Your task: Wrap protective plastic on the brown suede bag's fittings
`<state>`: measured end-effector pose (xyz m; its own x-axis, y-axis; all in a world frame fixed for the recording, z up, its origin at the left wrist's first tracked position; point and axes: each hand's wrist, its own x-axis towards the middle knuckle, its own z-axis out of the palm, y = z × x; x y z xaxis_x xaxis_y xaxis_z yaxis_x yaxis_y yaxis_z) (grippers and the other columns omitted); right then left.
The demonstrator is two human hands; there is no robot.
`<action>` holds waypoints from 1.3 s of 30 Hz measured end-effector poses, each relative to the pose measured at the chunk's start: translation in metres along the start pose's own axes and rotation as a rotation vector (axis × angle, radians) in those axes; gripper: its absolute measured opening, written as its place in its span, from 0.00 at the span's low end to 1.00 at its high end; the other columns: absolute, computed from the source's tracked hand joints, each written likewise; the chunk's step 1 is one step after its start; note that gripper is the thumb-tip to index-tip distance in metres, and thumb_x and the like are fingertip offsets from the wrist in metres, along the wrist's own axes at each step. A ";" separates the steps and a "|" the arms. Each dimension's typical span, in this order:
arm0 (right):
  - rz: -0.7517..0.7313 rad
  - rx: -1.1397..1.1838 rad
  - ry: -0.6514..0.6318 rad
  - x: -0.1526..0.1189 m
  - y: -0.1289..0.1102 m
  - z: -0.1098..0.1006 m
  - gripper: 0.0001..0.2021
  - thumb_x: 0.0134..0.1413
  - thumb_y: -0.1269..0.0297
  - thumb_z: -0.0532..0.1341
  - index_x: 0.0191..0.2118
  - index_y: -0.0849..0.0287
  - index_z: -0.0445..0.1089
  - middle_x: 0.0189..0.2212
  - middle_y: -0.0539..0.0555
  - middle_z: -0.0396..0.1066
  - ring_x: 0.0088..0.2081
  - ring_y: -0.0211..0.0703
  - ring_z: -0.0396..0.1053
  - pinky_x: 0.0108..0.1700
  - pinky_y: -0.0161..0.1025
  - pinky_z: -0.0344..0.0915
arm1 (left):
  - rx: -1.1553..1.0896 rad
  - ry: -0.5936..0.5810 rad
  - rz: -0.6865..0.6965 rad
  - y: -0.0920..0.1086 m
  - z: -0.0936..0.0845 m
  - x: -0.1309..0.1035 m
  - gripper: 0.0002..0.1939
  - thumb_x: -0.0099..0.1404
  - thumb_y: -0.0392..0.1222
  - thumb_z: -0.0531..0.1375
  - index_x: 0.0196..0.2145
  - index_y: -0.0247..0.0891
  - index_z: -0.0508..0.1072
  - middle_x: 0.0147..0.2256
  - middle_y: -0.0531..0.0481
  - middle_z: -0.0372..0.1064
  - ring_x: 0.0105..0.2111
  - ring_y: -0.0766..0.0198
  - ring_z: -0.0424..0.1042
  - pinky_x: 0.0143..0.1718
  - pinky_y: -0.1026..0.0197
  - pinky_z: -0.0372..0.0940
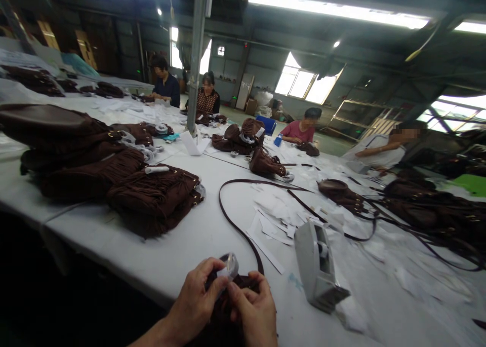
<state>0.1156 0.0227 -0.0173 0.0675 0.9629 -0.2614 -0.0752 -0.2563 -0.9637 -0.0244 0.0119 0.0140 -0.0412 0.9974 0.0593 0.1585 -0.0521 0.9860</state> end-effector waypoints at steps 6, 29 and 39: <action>-0.089 -0.090 -0.089 0.001 -0.003 -0.001 0.20 0.45 0.52 0.68 0.37 0.57 0.61 0.17 0.42 0.64 0.18 0.34 0.59 0.21 0.30 0.54 | -0.293 -0.196 -0.110 0.003 -0.013 0.009 0.15 0.64 0.52 0.59 0.38 0.36 0.71 0.30 0.51 0.68 0.27 0.65 0.65 0.28 0.66 0.59; -0.603 -0.644 -0.153 0.020 -0.020 -0.023 0.08 0.60 0.61 0.58 0.31 0.56 0.68 0.27 0.50 0.70 0.30 0.41 0.67 0.34 0.35 0.60 | -0.658 -0.262 -0.423 -0.017 -0.030 0.039 0.16 0.56 0.49 0.67 0.34 0.32 0.73 0.27 0.51 0.68 0.24 0.70 0.64 0.26 0.69 0.59; -0.972 -0.908 -0.182 0.015 0.002 -0.052 0.10 0.65 0.64 0.53 0.46 0.57 0.69 0.36 0.56 0.67 0.39 0.48 0.64 0.43 0.46 0.60 | -0.060 -0.391 -0.153 -0.007 -0.053 0.046 0.22 0.59 0.48 0.64 0.49 0.34 0.72 0.42 0.45 0.73 0.41 0.57 0.69 0.42 0.60 0.63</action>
<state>0.1680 0.0327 -0.0259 -0.4219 0.7645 0.4873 0.6142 0.6364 -0.4667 -0.0796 0.0554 0.0179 0.3193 0.9371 -0.1411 0.1216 0.1072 0.9868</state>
